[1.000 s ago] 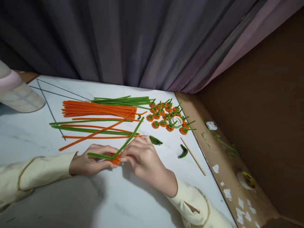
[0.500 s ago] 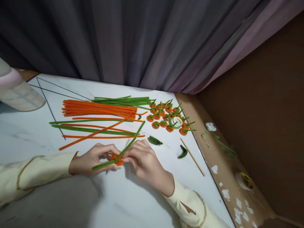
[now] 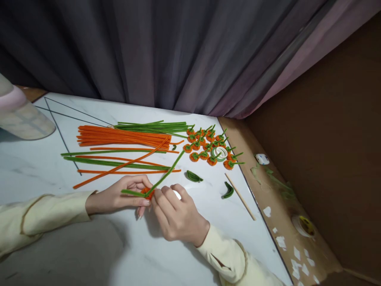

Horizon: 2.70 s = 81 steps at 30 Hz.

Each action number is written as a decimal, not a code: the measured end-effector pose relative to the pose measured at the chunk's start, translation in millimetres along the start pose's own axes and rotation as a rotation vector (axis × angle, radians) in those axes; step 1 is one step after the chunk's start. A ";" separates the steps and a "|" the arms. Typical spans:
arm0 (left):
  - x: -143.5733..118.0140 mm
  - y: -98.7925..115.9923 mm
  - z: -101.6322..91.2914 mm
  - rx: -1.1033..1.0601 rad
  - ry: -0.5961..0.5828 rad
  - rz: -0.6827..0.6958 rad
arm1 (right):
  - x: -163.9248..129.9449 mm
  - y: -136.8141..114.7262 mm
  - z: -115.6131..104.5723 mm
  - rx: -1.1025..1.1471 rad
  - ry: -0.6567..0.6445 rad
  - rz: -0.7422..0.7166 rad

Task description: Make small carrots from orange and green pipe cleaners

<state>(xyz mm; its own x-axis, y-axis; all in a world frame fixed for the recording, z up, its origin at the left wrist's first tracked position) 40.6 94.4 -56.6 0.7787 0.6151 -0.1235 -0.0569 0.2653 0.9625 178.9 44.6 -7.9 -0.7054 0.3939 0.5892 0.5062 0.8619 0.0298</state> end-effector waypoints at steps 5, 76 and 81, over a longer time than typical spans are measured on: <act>-0.1 -0.5 -1.0 -0.011 0.004 0.002 | -2.7 7.2 -0.8 0.153 -0.022 0.000; 1.1 -6.3 2.6 0.128 0.077 -0.012 | -22.2 31.7 31.7 1.129 -0.060 1.082; 1.4 -3.6 -2.9 0.109 0.114 -0.074 | -23.4 34.8 31.5 0.869 0.043 0.949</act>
<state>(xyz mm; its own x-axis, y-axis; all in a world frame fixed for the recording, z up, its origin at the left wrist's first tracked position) 40.2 96.4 -60.9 0.7021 0.6787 -0.2156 0.0709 0.2346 0.9695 197.4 75.4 -46.0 -0.2241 0.9675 0.1167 0.2991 0.1823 -0.9366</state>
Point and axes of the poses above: each hand's wrist, its own x-axis towards the middle knuckle, its own z-axis out of the palm, y = z × x, the point moved 4 cm from there along x, towards the middle knuckle, and after that the axes turned 4 degrees about x, right-handed, at the moved point
